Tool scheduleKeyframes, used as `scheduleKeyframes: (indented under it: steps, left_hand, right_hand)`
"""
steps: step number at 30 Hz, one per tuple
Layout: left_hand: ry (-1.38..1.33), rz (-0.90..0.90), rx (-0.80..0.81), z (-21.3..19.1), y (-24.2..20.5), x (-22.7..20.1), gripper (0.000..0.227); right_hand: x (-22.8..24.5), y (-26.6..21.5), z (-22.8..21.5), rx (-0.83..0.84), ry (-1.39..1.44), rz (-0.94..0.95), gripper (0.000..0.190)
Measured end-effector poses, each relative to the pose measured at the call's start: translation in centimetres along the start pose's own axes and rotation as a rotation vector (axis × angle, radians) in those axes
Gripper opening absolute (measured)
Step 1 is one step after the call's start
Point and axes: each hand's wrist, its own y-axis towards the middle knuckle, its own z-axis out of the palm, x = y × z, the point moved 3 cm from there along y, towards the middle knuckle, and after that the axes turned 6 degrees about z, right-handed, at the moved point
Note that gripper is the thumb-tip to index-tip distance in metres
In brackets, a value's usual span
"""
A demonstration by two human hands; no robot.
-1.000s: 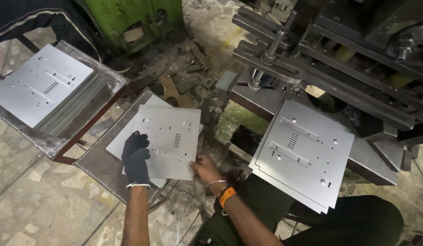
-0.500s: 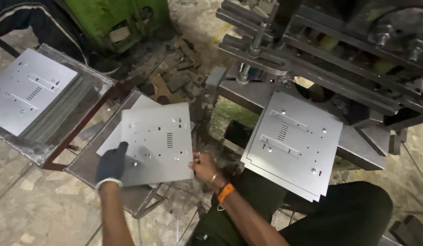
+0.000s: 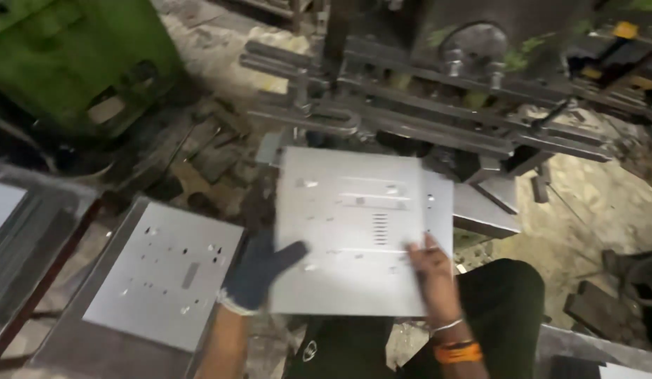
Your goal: Operating a metal press machine to stamp holes or patterns into metal sheets.
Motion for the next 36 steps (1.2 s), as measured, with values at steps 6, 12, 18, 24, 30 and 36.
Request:
scheduleKeyframes:
  steps: [6,12,18,24,30,36]
  left_hand:
    - [0.029,0.004,0.172,9.4,10.2,1.8,0.041]
    - [-0.142,0.005,0.068,10.4,18.6,5.5,0.037]
    - [0.072,0.172,-0.063,8.4,20.1,4.9,0.028]
    - [-0.017,0.137,-0.043,8.4,20.7,6.0,0.025]
    - [-0.108,0.145,-0.064,8.4,20.7,6.6,0.018]
    - [-0.119,0.191,-0.059,8.7,19.9,5.3,0.019]
  right_hand:
    - [8.8,4.1,-6.9,-0.141,-0.258,-0.169,0.026]
    - [13.5,7.8,-3.9,-0.091,-0.155,-0.080,0.024]
    - [11.6,9.9,-4.1,-0.083,-0.190,-0.112,0.011]
    - [8.9,12.8,-7.4,-0.100,-0.352,-0.212,0.031]
    - [11.9,9.4,-3.2,-0.079,-0.239,-0.161,0.016]
    - [11.8,9.6,-2.7,-0.146,-0.307,-0.130,0.017]
